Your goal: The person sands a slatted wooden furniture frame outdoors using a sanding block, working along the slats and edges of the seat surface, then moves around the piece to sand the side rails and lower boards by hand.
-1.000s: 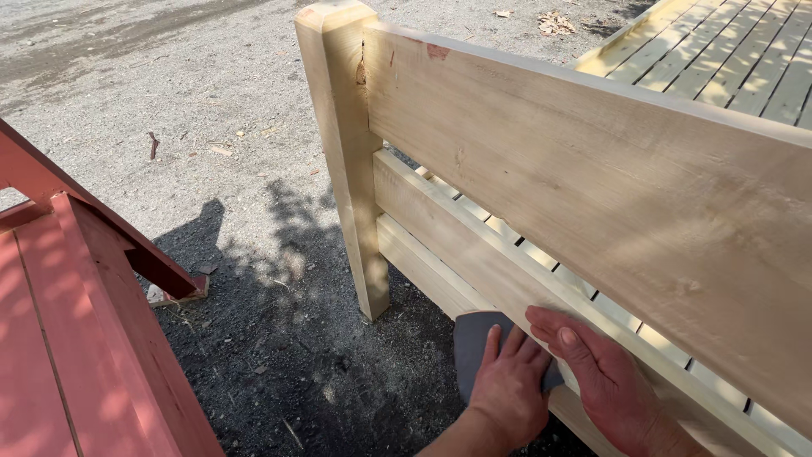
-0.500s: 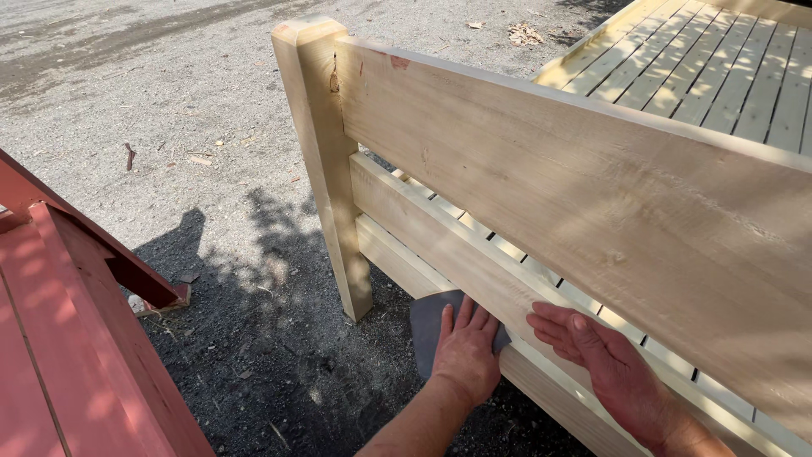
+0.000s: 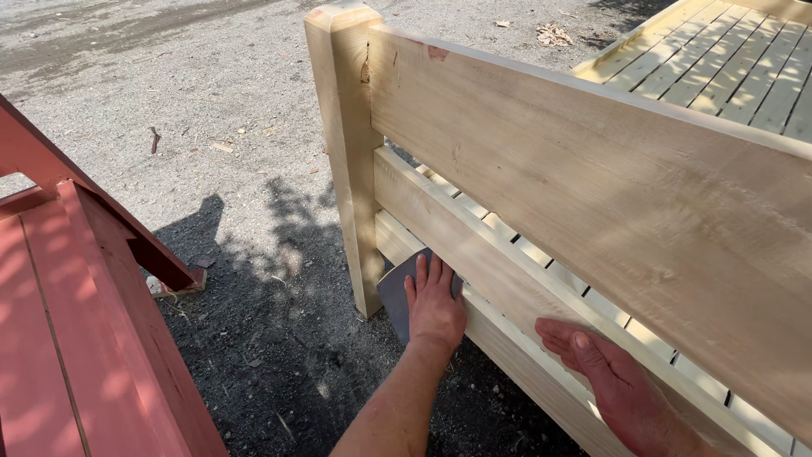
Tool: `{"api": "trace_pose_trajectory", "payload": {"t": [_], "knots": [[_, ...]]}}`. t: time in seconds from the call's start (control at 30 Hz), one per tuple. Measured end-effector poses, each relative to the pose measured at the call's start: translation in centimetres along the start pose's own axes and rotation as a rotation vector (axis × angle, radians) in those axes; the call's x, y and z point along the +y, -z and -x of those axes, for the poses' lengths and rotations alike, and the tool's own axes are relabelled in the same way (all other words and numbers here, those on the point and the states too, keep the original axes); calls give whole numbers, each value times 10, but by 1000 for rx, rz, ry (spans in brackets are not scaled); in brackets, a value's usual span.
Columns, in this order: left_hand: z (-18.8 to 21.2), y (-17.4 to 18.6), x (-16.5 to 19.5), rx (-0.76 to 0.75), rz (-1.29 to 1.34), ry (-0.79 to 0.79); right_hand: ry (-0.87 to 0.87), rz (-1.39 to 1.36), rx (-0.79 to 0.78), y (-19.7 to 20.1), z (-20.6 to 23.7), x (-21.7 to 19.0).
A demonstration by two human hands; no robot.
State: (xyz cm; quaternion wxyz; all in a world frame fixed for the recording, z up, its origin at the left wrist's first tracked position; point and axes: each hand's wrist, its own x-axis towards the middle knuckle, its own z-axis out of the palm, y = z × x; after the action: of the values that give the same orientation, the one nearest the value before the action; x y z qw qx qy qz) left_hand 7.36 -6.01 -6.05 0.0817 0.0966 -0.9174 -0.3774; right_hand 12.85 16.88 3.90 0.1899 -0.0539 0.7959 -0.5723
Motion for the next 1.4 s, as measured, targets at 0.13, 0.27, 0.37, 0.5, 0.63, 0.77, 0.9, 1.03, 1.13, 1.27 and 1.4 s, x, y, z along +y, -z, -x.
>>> {"api": "trace_pose_trajectory", "payload": {"t": [0.13,0.27,0.37,0.5,0.63,0.77,0.9,1.03,1.13,1.27,1.4], "knots": [[57,-59,35,-36,273,85,91,-60,-32,-18,-32,10],[46,-106,34,308,698,24,47,-19,-61,-27,-53,20],[-36,-95,4,641,1119,178,55,1,-98,-32,-59,25],[-65,-68,-11,676,1374,338,79,101,-99,-49,-67,19],[21,-100,26,376,1446,359,44,92,-46,-76,-87,4],[20,-125,1,271,1587,444,-44,138,-95,-83,-94,-6],[-68,-86,-64,483,1427,484,-1,141,-138,-84,-94,-9],[-62,-63,-45,440,1537,675,54,146,-157,-90,-101,-12],[0,-85,-4,386,1514,475,-7,-48,-188,-93,-105,-9],[-6,-94,-25,194,1765,832,143,175,-118,-88,-99,0],[-71,-59,-69,288,1754,791,219,217,-134,-88,-100,4]]}}
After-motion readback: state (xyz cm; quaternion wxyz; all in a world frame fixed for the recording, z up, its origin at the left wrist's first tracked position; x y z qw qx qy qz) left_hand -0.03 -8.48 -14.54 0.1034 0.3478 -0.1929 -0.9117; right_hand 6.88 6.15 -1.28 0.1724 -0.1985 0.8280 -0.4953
